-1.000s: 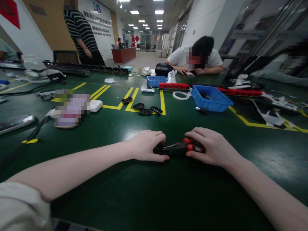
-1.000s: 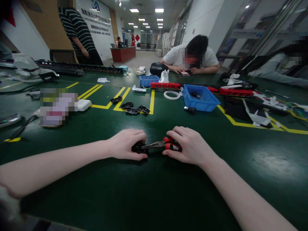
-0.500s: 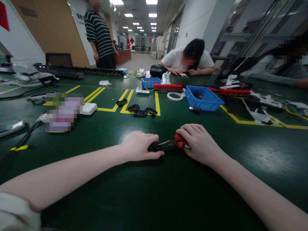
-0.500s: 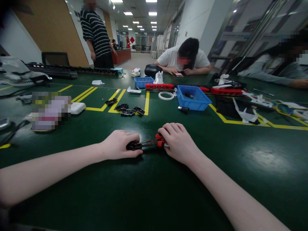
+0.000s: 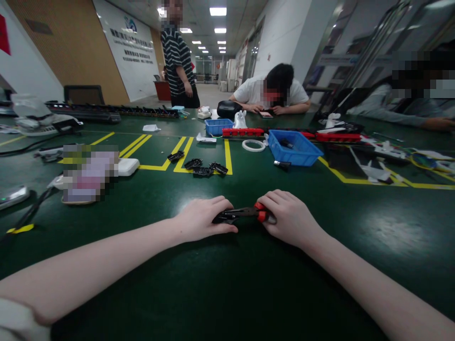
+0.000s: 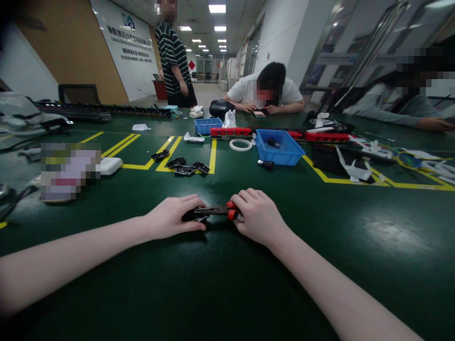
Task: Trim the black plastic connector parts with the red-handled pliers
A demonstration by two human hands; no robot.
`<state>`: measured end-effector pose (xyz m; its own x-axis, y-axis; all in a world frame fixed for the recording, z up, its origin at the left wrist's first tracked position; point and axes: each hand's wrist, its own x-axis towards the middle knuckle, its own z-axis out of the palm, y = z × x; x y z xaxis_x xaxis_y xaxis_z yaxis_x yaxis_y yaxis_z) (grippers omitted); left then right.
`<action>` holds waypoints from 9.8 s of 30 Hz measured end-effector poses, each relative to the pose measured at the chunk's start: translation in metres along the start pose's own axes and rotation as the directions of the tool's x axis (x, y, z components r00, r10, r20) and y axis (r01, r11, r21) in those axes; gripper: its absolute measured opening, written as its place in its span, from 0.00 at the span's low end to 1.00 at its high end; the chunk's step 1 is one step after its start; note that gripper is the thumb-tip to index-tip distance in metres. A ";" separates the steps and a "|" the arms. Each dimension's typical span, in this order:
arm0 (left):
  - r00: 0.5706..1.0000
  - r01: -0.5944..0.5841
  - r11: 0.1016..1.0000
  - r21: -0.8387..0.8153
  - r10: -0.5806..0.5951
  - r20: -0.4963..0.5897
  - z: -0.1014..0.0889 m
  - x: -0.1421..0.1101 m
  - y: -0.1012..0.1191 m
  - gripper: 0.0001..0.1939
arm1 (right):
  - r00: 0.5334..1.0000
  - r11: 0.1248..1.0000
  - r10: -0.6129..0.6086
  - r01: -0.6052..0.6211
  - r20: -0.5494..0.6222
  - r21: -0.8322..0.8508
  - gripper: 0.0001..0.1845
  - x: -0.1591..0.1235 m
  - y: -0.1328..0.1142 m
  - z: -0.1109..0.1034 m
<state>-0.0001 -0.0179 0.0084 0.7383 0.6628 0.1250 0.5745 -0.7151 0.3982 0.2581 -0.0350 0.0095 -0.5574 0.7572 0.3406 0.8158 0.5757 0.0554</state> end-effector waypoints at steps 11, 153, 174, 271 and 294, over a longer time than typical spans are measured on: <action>1.000 0.010 1.000 0.003 -0.010 -0.002 0.000 0.001 0.000 0.21 | 0.995 0.999 0.046 -0.048 0.093 0.024 0.07 0.003 -0.005 -0.005; 1.000 -0.002 0.984 -0.177 0.007 0.027 0.003 0.003 -0.009 0.20 | 0.998 0.997 -0.007 0.012 -0.069 0.075 0.17 -0.005 0.011 -0.004; 0.999 -0.017 0.987 -0.161 0.022 0.028 0.003 0.004 -0.010 0.19 | 0.995 0.997 -0.040 0.046 -0.094 0.057 0.17 -0.004 0.013 -0.002; 0.998 0.050 0.945 -0.324 -0.055 -0.007 -0.002 0.004 -0.007 0.19 | 0.992 0.997 -0.049 0.042 -0.120 -0.058 0.21 -0.008 0.039 -0.001; 0.999 0.044 0.938 -0.343 -0.048 -0.004 -0.001 0.005 -0.011 0.18 | 0.992 0.999 -0.045 0.042 -0.117 -0.028 0.18 -0.007 0.037 -0.002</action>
<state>-0.0026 -0.0064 0.0057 0.7084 0.6973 0.1095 0.4501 -0.5657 0.6909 0.2927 -0.0194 0.0113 -0.5716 0.6891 0.4455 0.7957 0.5982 0.0956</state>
